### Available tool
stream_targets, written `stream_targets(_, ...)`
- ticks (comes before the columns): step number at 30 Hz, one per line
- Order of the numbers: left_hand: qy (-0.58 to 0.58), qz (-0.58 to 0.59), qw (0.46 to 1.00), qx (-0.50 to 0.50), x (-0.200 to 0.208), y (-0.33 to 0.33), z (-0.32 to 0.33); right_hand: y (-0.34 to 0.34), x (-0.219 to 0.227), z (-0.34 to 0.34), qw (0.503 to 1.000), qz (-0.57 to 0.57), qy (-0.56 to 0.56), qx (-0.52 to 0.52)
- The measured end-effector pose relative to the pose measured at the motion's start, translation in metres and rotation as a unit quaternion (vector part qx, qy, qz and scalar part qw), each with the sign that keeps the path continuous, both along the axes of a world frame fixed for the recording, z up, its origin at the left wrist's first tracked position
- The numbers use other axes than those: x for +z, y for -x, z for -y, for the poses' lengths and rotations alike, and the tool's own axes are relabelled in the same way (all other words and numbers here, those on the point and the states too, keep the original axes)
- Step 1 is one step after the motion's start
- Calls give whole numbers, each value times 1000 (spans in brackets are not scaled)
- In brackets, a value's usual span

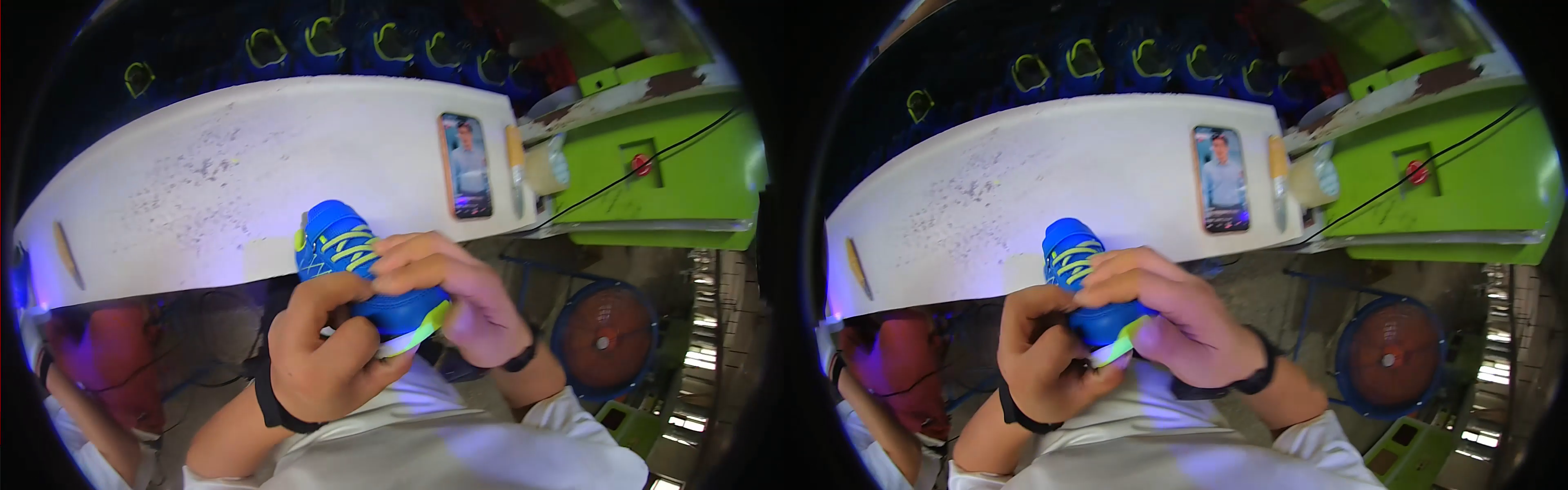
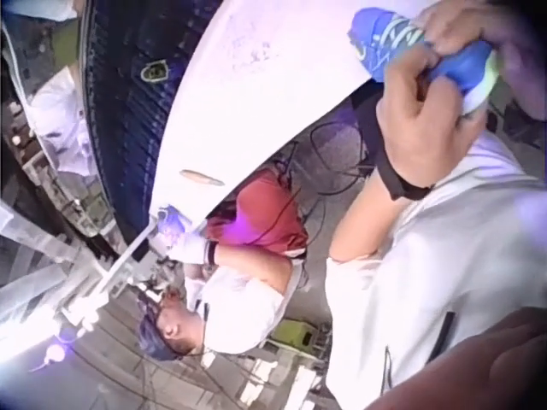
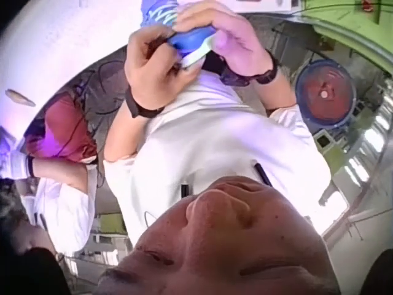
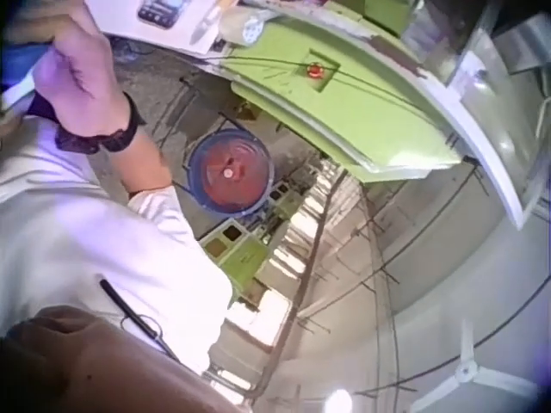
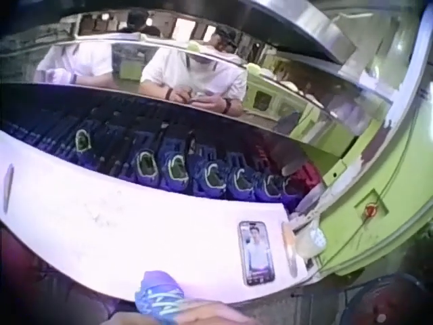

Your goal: The person is assembling shoe components, applying blue and yellow parts to the base of the shoe at a factory workbench.

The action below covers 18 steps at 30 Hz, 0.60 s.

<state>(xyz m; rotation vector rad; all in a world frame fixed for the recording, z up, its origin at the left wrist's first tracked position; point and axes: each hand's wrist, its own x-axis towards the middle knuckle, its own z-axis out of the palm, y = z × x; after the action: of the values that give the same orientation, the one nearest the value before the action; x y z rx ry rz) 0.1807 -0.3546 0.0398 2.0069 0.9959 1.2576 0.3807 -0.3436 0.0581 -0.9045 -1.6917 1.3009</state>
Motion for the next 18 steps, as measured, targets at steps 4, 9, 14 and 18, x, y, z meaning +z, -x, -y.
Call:
stream_targets(4,60,-24,998,29,-20,-3,8,-1,-23,-3,996,-79,6,-41)
stream_targets(9,20,-2,1000,15,-43,-8,-10,-10,-31,-6,986,-145,28,-80)
stream_targets(14,-5,-65,997,47,-56,-13,-17,-34,-45,-12,972,-202,72,-101)
stream_targets(18,0,-142,989,47,-49,-19,-27,-52,-22,-15,980,75,67,-171)
